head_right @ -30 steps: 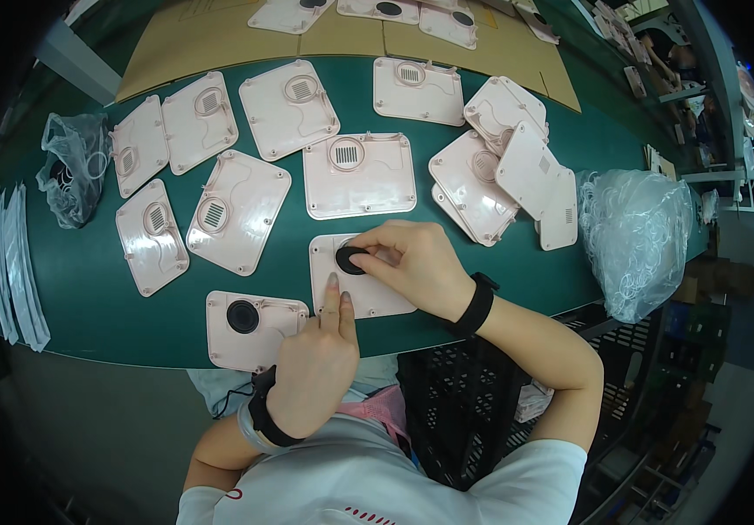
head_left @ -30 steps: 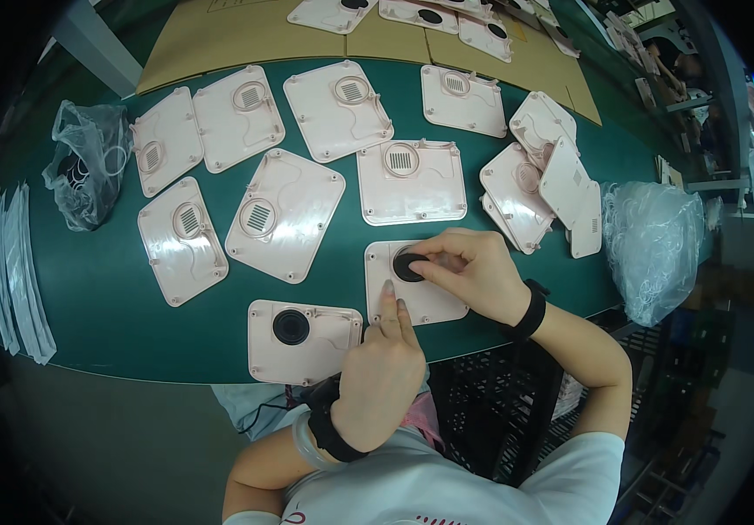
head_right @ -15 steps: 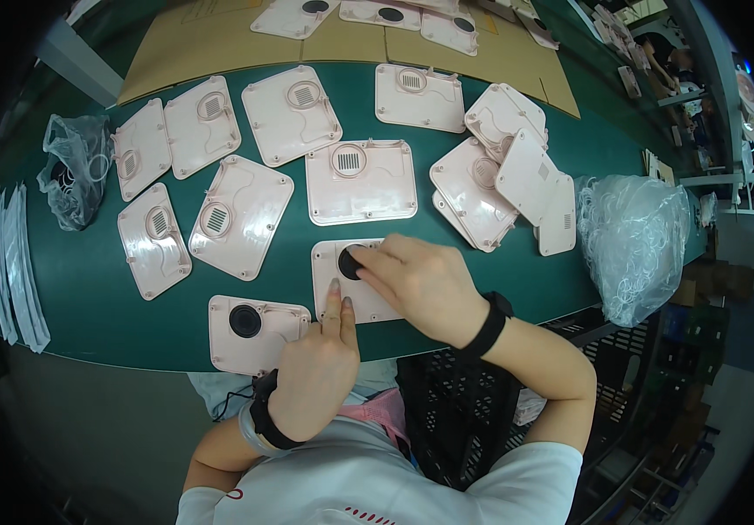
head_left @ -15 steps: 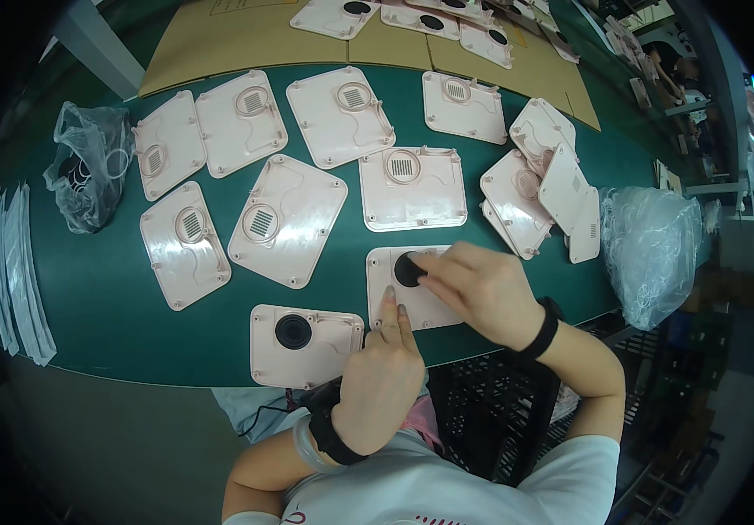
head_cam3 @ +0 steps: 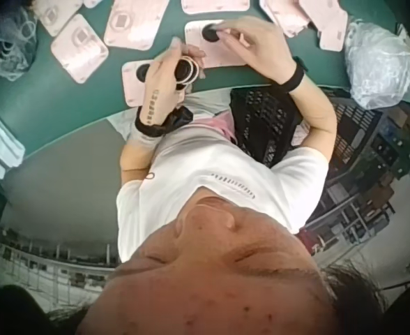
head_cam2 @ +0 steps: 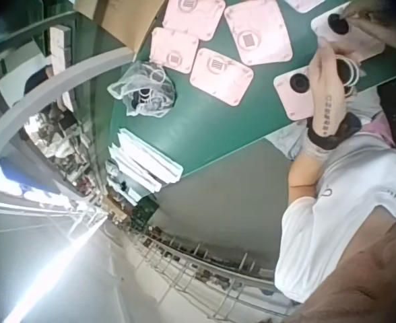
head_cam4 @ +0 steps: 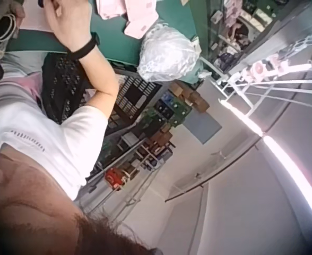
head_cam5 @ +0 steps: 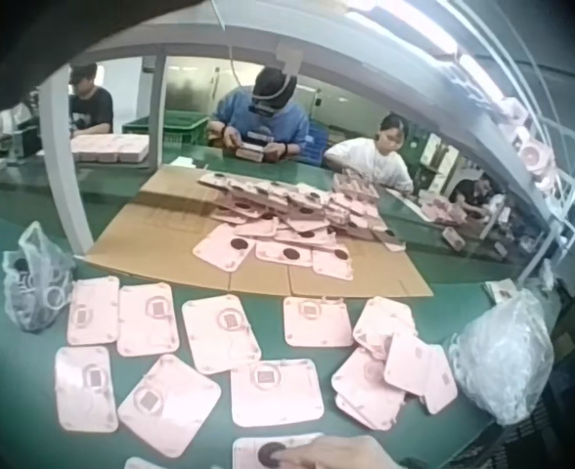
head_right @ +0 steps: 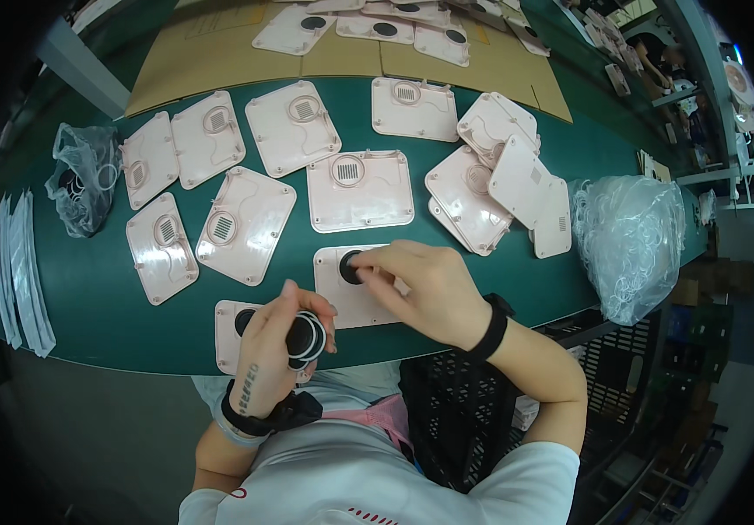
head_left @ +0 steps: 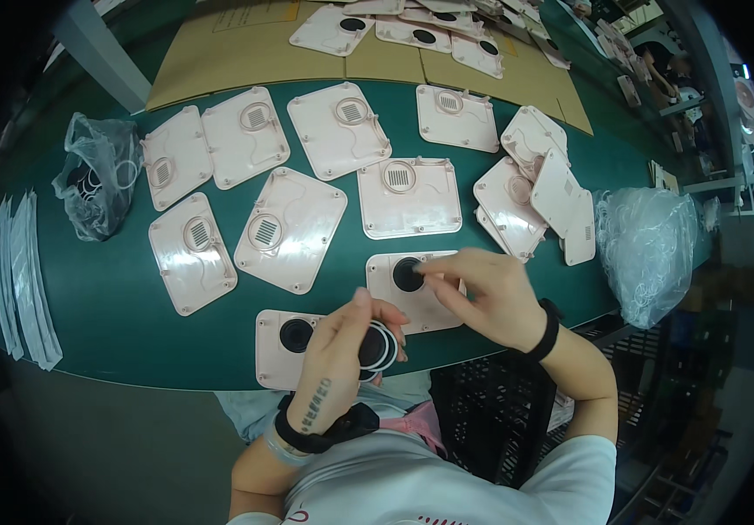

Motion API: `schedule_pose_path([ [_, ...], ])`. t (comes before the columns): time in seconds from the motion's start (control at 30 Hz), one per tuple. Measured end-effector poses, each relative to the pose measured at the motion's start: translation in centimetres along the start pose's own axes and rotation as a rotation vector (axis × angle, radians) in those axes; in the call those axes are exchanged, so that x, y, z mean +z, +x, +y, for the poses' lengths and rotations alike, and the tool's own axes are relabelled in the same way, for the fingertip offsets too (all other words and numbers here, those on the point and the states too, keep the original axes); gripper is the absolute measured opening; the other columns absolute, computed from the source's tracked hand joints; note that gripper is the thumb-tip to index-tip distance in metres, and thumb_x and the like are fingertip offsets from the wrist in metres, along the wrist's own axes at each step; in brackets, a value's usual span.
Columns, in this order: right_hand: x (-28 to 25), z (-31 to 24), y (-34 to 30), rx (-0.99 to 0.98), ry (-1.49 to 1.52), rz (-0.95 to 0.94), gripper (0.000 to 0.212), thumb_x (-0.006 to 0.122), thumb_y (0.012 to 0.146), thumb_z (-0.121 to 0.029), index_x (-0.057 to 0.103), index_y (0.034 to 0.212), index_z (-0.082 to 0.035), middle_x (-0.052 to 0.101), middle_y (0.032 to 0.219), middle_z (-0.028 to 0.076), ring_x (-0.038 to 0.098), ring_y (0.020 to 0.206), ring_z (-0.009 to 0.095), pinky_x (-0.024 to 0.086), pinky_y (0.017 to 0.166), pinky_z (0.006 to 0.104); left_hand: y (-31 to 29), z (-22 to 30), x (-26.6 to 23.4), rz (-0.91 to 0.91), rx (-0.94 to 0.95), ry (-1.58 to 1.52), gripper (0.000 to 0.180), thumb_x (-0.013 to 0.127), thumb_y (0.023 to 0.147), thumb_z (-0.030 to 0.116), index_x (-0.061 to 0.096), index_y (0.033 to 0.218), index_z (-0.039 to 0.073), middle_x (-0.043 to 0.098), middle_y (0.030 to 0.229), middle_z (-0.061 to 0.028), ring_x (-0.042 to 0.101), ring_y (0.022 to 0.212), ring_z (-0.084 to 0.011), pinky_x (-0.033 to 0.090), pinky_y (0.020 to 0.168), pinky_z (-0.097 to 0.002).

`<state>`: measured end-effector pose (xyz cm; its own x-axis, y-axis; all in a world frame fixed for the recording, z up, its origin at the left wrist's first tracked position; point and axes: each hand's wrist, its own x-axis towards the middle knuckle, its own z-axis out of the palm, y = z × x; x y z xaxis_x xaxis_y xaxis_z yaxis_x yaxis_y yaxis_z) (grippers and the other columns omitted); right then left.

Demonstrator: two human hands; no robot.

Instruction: Assembling black circular rings onto pink plastic components at an assembly line.

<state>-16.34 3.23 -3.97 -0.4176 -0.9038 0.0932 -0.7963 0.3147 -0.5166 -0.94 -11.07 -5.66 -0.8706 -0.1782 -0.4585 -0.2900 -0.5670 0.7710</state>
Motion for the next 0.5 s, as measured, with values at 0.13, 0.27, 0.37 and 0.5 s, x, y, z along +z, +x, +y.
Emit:
schedule_pose_path([
  [0.13,-0.8,-3.0,0.6,-0.21,0.429,0.022,0.021,0.078,0.073,-0.012,0.072,0.093,-0.009,0.061,0.075,0.006,0.061,0.063,0.02,0.049,0.059,0.0292,0.0,-0.7,-0.3,-0.002,-0.106,-0.222,0.064,0.025,0.098,0.056,0.059,0.089,0.003,0.061,0.072,-0.0044,0.063,0.061,-0.0108,0.04,0.038,-0.0177],
  [0.27,-0.6,-3.7,0.1,-0.071,0.486,-0.195,0.02,0.08,0.071,-0.011,0.073,0.09,-0.008,0.06,0.084,0.004,0.061,0.07,0.017,0.049,0.063,0.0283,-0.3,-0.6,0.0,0.006,-0.155,-0.161,0.078,0.016,0.093,0.068,0.059,0.087,0.003,0.061,0.069,-0.004,0.062,0.059,-0.0107,0.041,0.039,-0.0177],
  [0.37,-0.4,-3.6,-0.1,-0.025,0.608,-0.28,0.017,0.077,0.073,-0.01,0.072,0.089,-0.007,0.06,0.092,0.004,0.06,0.076,0.015,0.048,0.066,0.0276,-0.5,-0.4,0.1,-0.05,-0.189,-0.185,0.083,0.013,0.09,0.072,0.059,0.088,0.003,0.06,0.068,-0.0042,0.062,0.059,-0.0105,0.04,0.037,-0.0173],
  [0.5,-0.2,-2.6,0.3,-0.01,0.779,-0.374,0.015,0.077,0.074,-0.011,0.073,0.088,-0.008,0.059,0.093,0.004,0.06,0.079,0.015,0.048,0.067,0.0273,-0.3,-1.1,-0.1,-0.117,-0.16,-0.095,0.089,0.009,0.088,0.075,0.059,0.09,0.002,0.061,0.069,-0.0048,0.063,0.061,-0.0107,0.041,0.038,-0.0174],
])
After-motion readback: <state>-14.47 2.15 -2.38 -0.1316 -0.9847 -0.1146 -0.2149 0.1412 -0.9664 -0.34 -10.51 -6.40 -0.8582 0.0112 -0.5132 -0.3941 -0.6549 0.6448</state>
